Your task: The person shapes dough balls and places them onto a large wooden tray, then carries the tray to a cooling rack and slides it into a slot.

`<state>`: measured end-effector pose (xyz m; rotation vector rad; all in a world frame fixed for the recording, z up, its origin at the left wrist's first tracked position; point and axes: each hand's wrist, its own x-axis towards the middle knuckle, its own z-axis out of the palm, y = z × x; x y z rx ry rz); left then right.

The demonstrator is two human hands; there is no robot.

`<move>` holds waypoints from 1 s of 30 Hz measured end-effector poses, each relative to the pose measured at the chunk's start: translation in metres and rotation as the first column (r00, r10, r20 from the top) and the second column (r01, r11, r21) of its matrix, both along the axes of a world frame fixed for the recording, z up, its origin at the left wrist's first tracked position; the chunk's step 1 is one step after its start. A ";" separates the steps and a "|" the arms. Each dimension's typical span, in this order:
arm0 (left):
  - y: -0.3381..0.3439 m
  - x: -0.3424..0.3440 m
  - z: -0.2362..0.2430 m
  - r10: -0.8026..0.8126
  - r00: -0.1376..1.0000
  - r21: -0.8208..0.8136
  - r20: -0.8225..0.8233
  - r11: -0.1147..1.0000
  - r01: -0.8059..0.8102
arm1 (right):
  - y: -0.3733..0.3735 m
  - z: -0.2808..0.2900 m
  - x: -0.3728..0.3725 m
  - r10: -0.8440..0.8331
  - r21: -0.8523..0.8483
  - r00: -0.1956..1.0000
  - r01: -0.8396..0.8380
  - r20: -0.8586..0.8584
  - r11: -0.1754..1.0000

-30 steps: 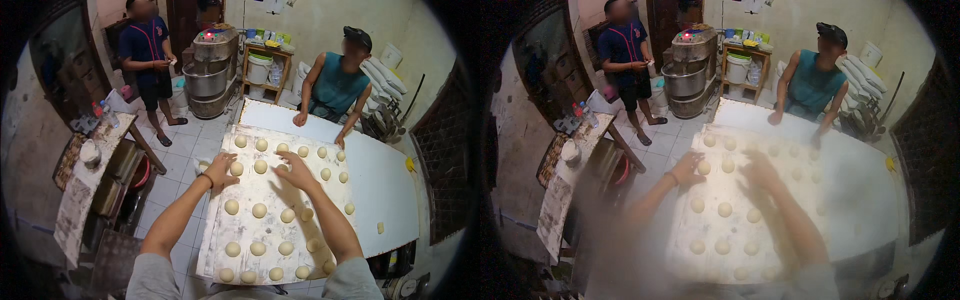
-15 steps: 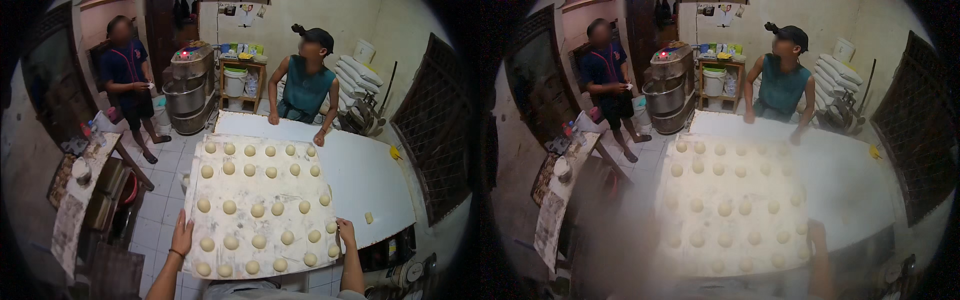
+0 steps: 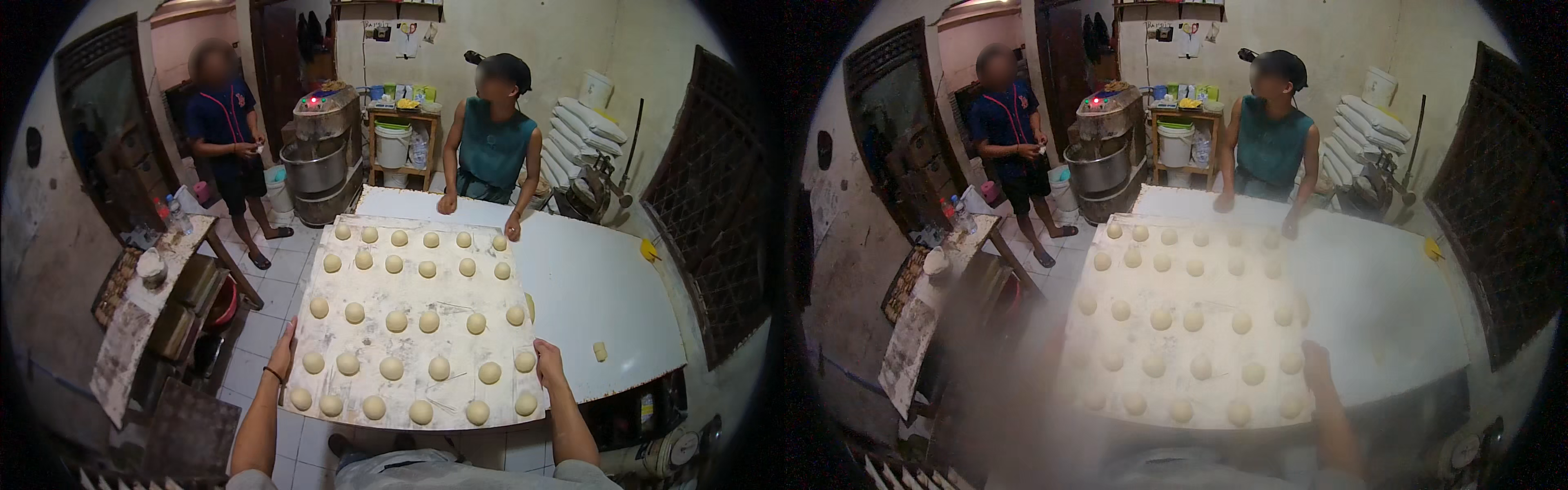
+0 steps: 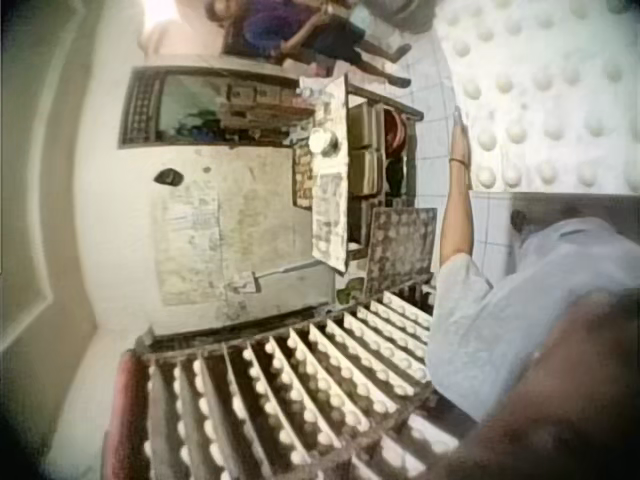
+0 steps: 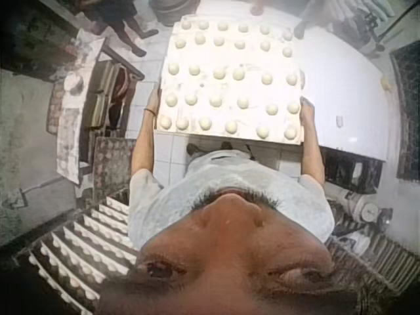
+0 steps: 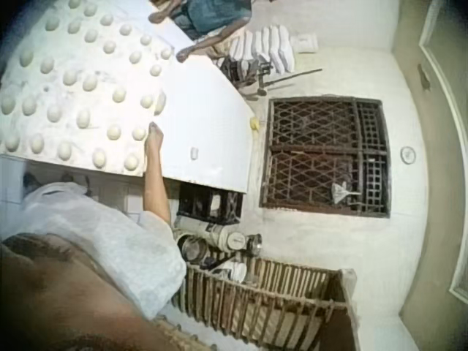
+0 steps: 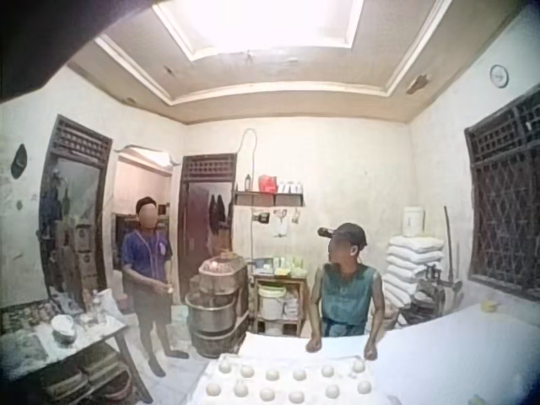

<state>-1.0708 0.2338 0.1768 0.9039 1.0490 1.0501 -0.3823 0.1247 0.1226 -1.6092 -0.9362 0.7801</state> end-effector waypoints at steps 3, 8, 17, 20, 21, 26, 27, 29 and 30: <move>0.006 -0.046 -0.029 0.039 0.997 0.000 0.066 0.999 -0.039 | 0.004 0.012 -0.045 -0.023 -0.127 0.992 0.007 -0.124 0.992; 0.009 -0.052 -0.003 -0.075 0.975 -0.116 0.209 0.988 0.101 | -0.017 0.039 -0.085 -0.221 -0.089 0.957 0.208 -0.187 0.974; -0.024 -0.108 0.050 -0.138 0.929 -0.048 0.343 0.985 0.164 | -0.053 0.059 -0.146 -0.219 -0.004 0.961 0.221 -0.168 0.975; -0.040 -0.159 0.050 -0.079 0.927 -0.057 0.366 0.993 0.107 | -0.048 0.073 -0.183 -0.203 -0.012 0.958 0.204 -0.204 0.979; -0.051 -0.157 0.059 -0.110 0.908 -0.047 0.405 0.989 0.141 | -0.049 0.083 -0.188 -0.193 -0.007 0.960 0.196 -0.202 0.981; -0.097 -0.200 0.097 0.155 0.937 -0.177 0.313 0.979 -0.102 | -0.006 0.078 -0.222 -0.036 0.064 0.972 0.053 -0.234 0.997; -0.111 -0.215 0.091 0.263 0.934 -0.092 0.242 0.964 -0.248 | 0.014 0.073 -0.235 0.035 0.054 0.971 -0.023 -0.235 0.998; -0.144 -0.212 0.094 0.368 0.887 -0.117 0.280 0.930 -0.349 | 0.037 0.069 -0.245 0.053 0.050 0.963 -0.041 -0.263 0.998; -0.161 -0.204 0.093 0.429 0.847 -0.125 0.313 0.903 -0.410 | 0.050 0.073 -0.249 0.079 0.057 0.961 -0.067 -0.264 0.996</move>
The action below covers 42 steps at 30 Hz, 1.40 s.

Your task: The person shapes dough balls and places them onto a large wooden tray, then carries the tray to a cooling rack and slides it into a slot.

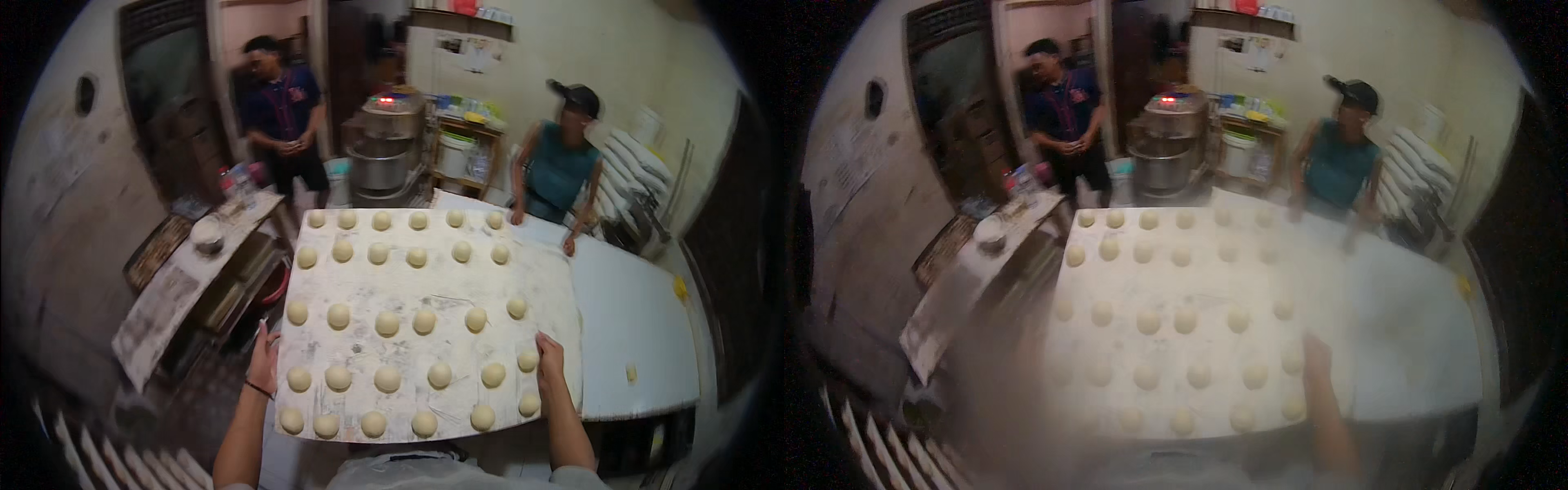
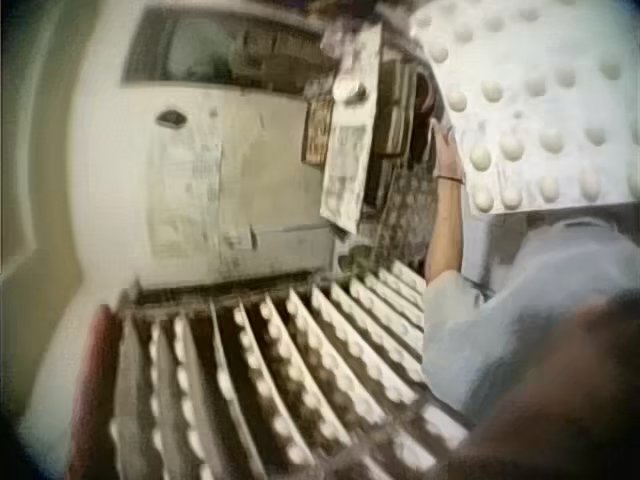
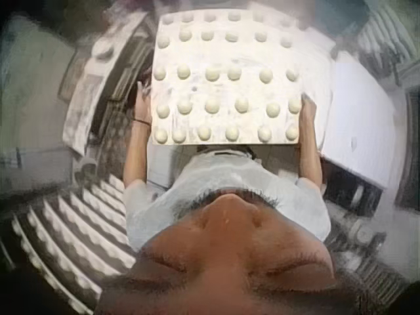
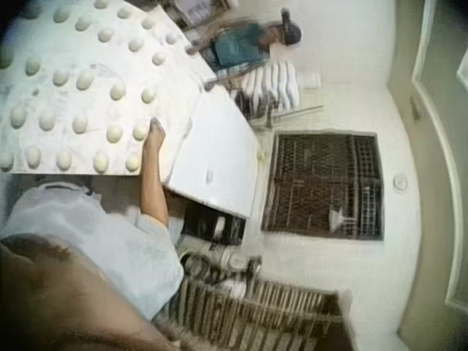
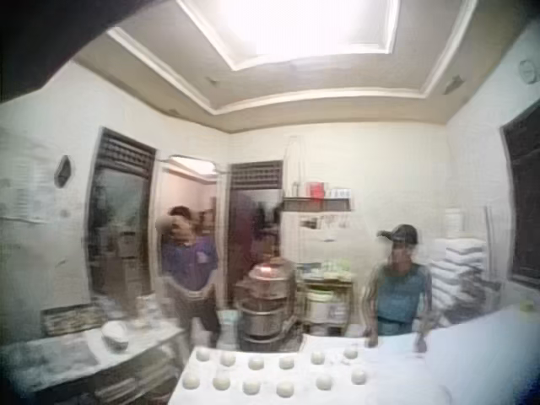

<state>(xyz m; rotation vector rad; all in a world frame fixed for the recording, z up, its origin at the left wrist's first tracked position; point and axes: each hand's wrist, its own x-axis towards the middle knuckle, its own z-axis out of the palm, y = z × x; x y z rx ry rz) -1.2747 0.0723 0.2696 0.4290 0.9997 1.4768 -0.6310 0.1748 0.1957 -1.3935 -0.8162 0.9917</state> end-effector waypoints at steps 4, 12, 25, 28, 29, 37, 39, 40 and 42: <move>-0.072 0.068 0.027 0.240 0.962 -0.027 -0.133 0.969 -0.246 | 0.007 0.051 -0.018 0.262 -0.025 0.965 -0.263 -0.032 0.965; -0.178 0.176 0.007 0.573 0.814 -0.085 -0.093 0.810 -0.580 | 0.096 0.078 -0.025 0.722 -0.107 0.689 -0.724 -0.065 0.681; -0.350 0.169 -0.037 0.858 0.511 -0.001 -0.058 0.512 -0.859 | 0.125 0.013 -0.235 0.865 -0.144 0.502 -0.855 0.007 0.497; -0.366 0.134 -0.043 0.906 0.423 0.035 0.031 0.422 -0.906 | 0.124 0.015 -0.299 0.902 -0.228 0.432 -0.880 -0.014 0.418; -0.369 0.118 -0.047 0.914 0.405 0.068 0.003 0.404 -0.912 | 0.125 0.010 -0.319 0.911 -0.163 0.407 -0.905 -0.060 0.394; -0.387 -0.025 -0.053 0.926 0.361 0.019 0.110 0.361 -0.932 | 0.161 -0.050 -0.463 0.908 -0.081 0.275 -0.946 0.317 0.315; -0.410 -0.072 -0.084 0.960 0.193 -0.191 0.202 0.231 -0.954 | 0.163 -0.047 -0.495 0.879 -0.117 0.234 -0.945 0.415 0.307; -0.412 -0.090 -0.091 0.956 0.179 -0.206 0.231 0.228 -0.952 | 0.163 -0.044 -0.513 0.892 -0.122 0.276 -0.933 0.358 0.338; -0.369 -0.108 -0.053 0.926 0.377 0.015 0.011 0.377 -0.926 | 0.156 -0.025 -0.545 0.894 -0.130 0.374 -0.901 0.245 0.413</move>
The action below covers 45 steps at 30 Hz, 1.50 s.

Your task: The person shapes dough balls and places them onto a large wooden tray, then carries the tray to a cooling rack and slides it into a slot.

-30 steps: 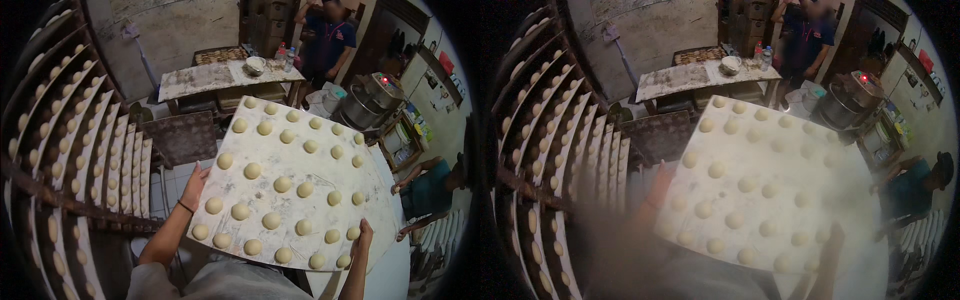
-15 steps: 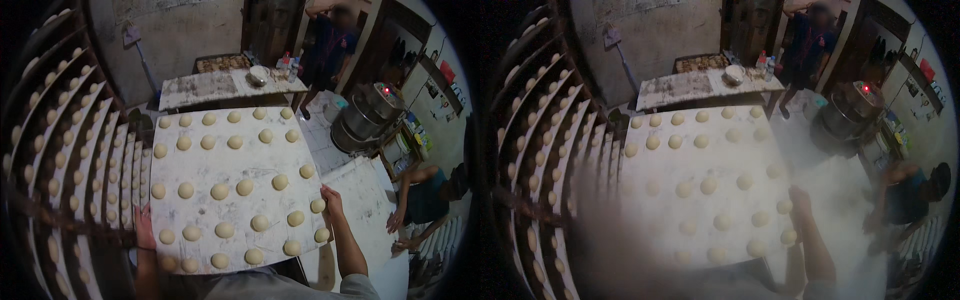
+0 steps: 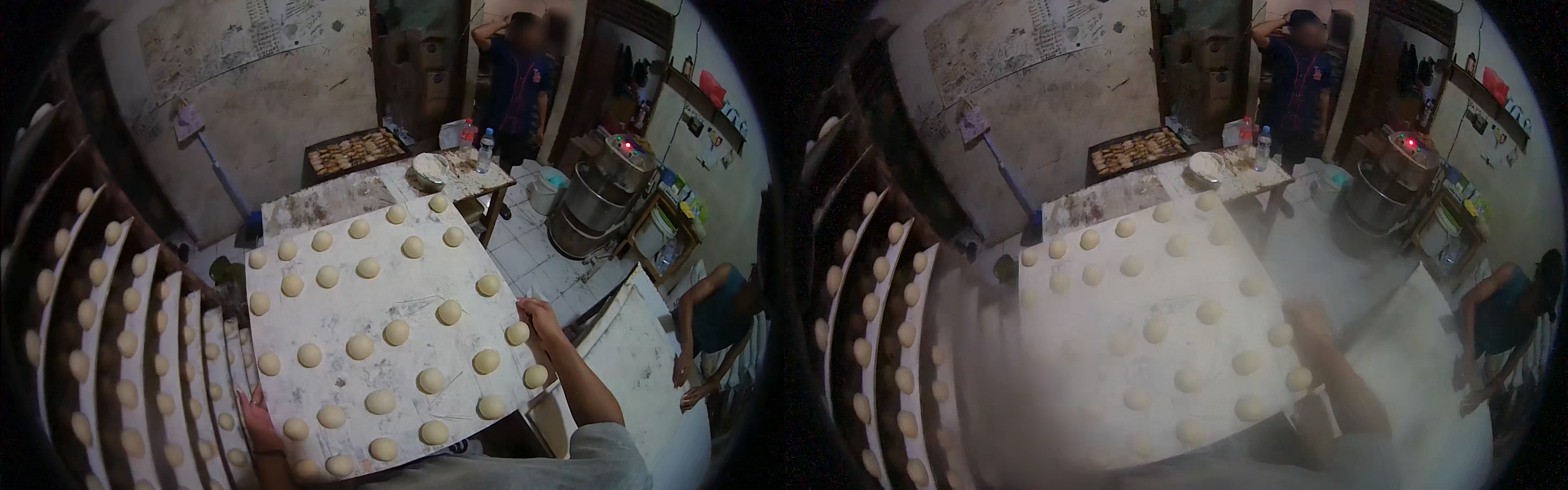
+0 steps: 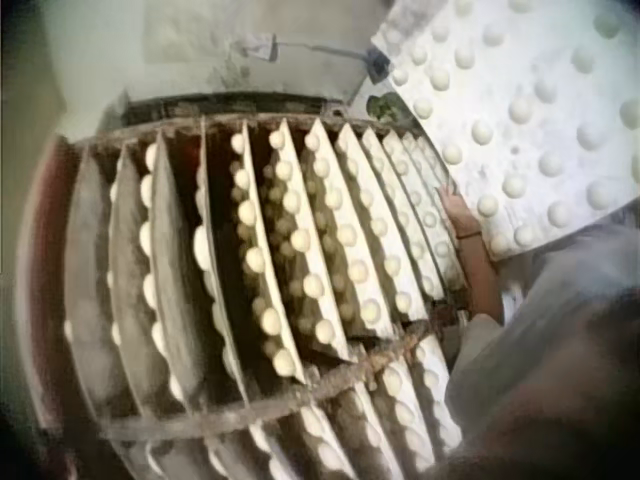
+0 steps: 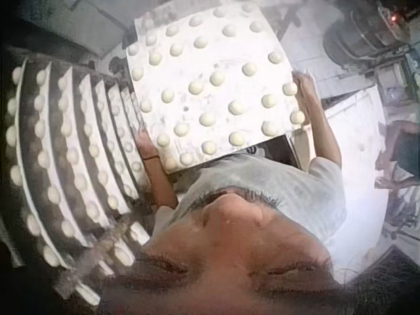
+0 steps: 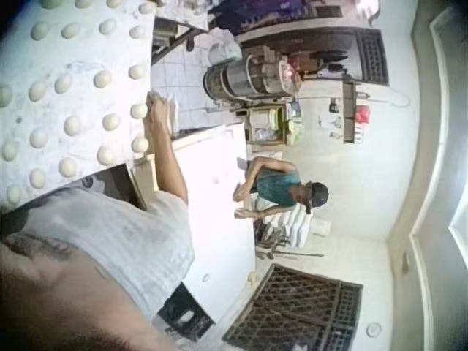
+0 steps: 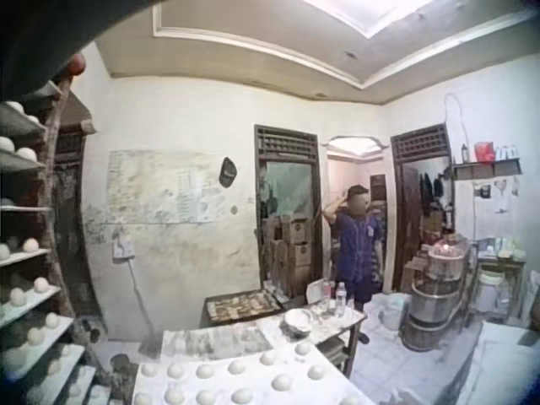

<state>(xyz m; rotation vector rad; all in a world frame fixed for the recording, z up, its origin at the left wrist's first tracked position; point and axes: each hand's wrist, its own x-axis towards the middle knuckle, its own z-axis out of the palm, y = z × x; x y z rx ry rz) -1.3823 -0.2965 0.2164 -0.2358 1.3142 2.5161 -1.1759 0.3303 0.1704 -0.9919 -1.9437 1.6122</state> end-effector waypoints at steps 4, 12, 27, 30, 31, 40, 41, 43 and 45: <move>0.016 -0.075 -0.013 0.008 0.999 -0.019 -0.043 1.000 -0.009 | -0.004 0.050 -0.092 -0.012 -0.216 0.999 0.004 -0.035 0.976; 0.127 -0.208 0.019 0.201 0.977 0.035 -0.068 0.979 -0.199 | 0.091 0.054 -0.370 0.007 -0.252 0.987 -0.047 -0.158 0.967; 0.225 -0.210 -0.023 0.640 0.760 -0.518 -0.117 0.613 -0.596 | 0.180 0.005 -0.614 0.516 -0.383 0.847 -0.522 -0.128 0.762; 0.254 -0.178 -0.039 0.653 0.749 -0.410 -0.111 0.656 -0.633 | 0.227 -0.007 -0.599 0.490 -0.400 0.871 -0.459 -0.029 0.793; 0.273 -0.156 -0.059 0.662 0.744 -0.413 -0.086 0.656 -0.632 | 0.237 -0.010 -0.584 0.454 -0.376 0.891 -0.419 0.003 0.826; 0.340 0.009 -0.140 0.826 0.543 -0.429 0.151 0.549 -0.717 | 0.231 -0.065 -0.572 0.708 -0.380 0.702 -0.636 0.076 0.672; 0.359 0.035 -0.165 0.876 0.390 -0.288 0.285 0.466 -0.836 | 0.225 -0.076 -0.562 0.732 -0.382 0.677 -0.657 0.079 0.650; 0.373 0.076 -0.158 0.903 0.373 -0.387 0.212 0.428 -0.817 | 0.201 -0.095 -0.557 0.763 -0.439 0.643 -0.665 0.074 0.603; 0.396 0.125 -0.208 0.957 0.178 -0.290 0.231 0.242 -0.926 | 0.209 -0.141 -0.564 0.862 -0.536 0.502 -0.746 -0.065 0.394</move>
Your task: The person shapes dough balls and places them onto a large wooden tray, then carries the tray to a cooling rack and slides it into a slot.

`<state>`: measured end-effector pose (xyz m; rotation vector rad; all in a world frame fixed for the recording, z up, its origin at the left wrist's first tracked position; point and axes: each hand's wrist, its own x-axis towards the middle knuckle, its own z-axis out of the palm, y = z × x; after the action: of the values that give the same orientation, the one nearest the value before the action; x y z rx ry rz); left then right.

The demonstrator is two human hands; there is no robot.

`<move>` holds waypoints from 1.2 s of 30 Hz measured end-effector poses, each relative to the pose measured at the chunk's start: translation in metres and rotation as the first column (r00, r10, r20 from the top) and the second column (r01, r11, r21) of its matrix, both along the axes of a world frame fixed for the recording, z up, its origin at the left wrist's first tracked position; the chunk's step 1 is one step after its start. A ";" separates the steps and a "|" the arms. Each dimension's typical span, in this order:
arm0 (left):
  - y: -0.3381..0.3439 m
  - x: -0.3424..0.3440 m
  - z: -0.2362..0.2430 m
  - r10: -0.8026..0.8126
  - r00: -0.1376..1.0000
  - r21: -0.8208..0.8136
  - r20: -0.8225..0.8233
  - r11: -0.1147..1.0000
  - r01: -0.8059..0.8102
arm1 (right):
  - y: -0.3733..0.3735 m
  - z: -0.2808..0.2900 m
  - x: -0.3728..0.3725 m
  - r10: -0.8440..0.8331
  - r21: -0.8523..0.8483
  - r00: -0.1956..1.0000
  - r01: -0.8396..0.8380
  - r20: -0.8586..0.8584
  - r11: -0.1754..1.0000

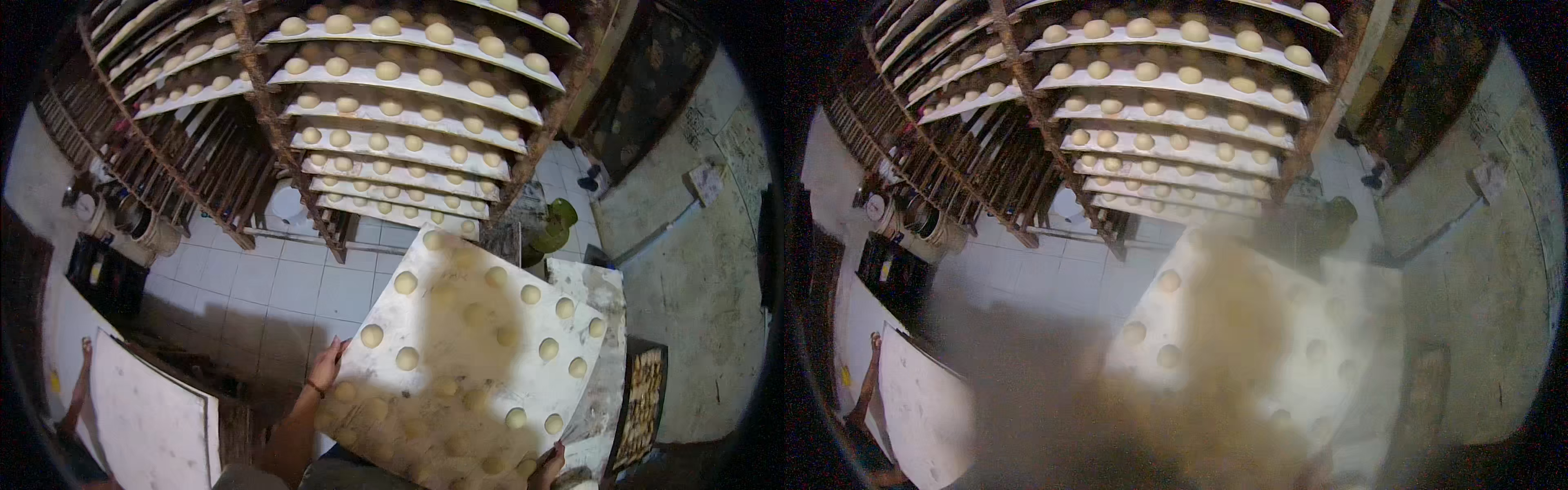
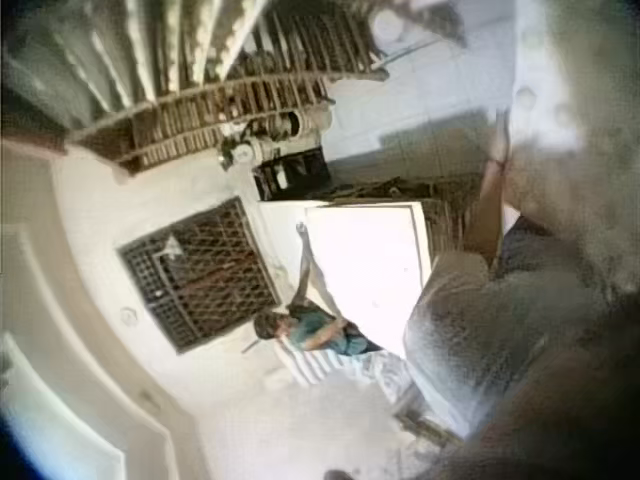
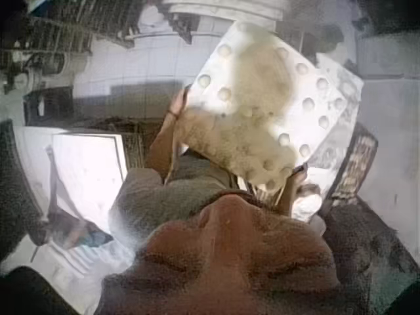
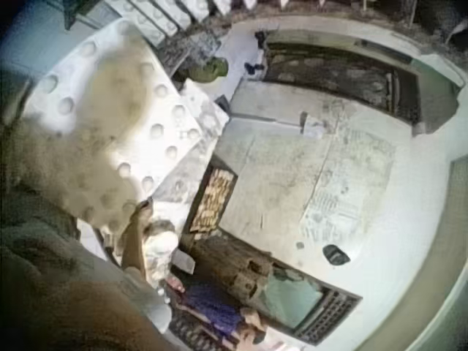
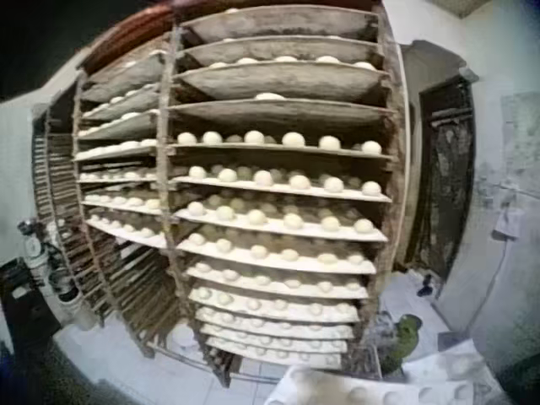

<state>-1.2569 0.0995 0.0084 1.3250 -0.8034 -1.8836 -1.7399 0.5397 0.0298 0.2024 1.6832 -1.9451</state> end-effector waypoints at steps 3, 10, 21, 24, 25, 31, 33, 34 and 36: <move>0.026 0.055 0.004 0.105 0.988 -0.009 0.114 0.994 -0.105 | -0.063 0.011 0.031 0.172 -0.096 0.982 -0.165 0.079 0.982; 0.037 0.147 -0.023 0.276 0.897 -0.064 0.346 0.960 -0.271 | -0.170 -0.039 0.079 0.204 0.210 0.976 -0.216 0.075 0.954; -0.025 0.153 -0.102 0.372 0.825 -0.055 0.426 0.921 -0.387 | -0.292 -0.108 0.083 0.191 0.419 0.954 -0.275 0.231 0.865; -0.036 0.164 -0.148 0.357 0.775 -0.005 0.522 0.909 -0.416 | -0.312 -0.138 0.059 0.430 0.252 0.859 -0.497 0.278 0.830; -0.030 0.195 -0.182 0.318 0.762 0.037 0.564 0.912 -0.408 | -0.333 -0.137 0.059 0.383 0.297 0.873 -0.467 0.301 0.833; -0.090 0.131 -0.182 0.423 0.895 -0.021 0.140 0.905 -0.425 | -0.380 -0.211 0.040 0.376 0.264 0.893 -0.436 0.247 0.860; -0.103 0.121 -0.184 0.432 0.872 -0.075 0.231 0.901 -0.426 | -0.383 -0.225 0.035 0.380 0.233 0.898 -0.428 0.224 0.873; -0.111 0.117 -0.182 0.411 0.868 -0.034 0.279 0.907 -0.419 | -0.388 -0.225 0.036 0.370 0.231 0.898 -0.423 0.240 0.876; -0.124 0.118 -0.185 0.419 0.848 -0.016 0.324 0.899 -0.438 | -0.417 -0.203 0.050 0.343 0.246 0.878 -0.433 0.335 0.867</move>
<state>-1.1385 -0.0242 -0.1769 1.7149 -0.5442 -1.3652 -1.6902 0.1232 -0.1735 0.2217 1.6782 -1.2784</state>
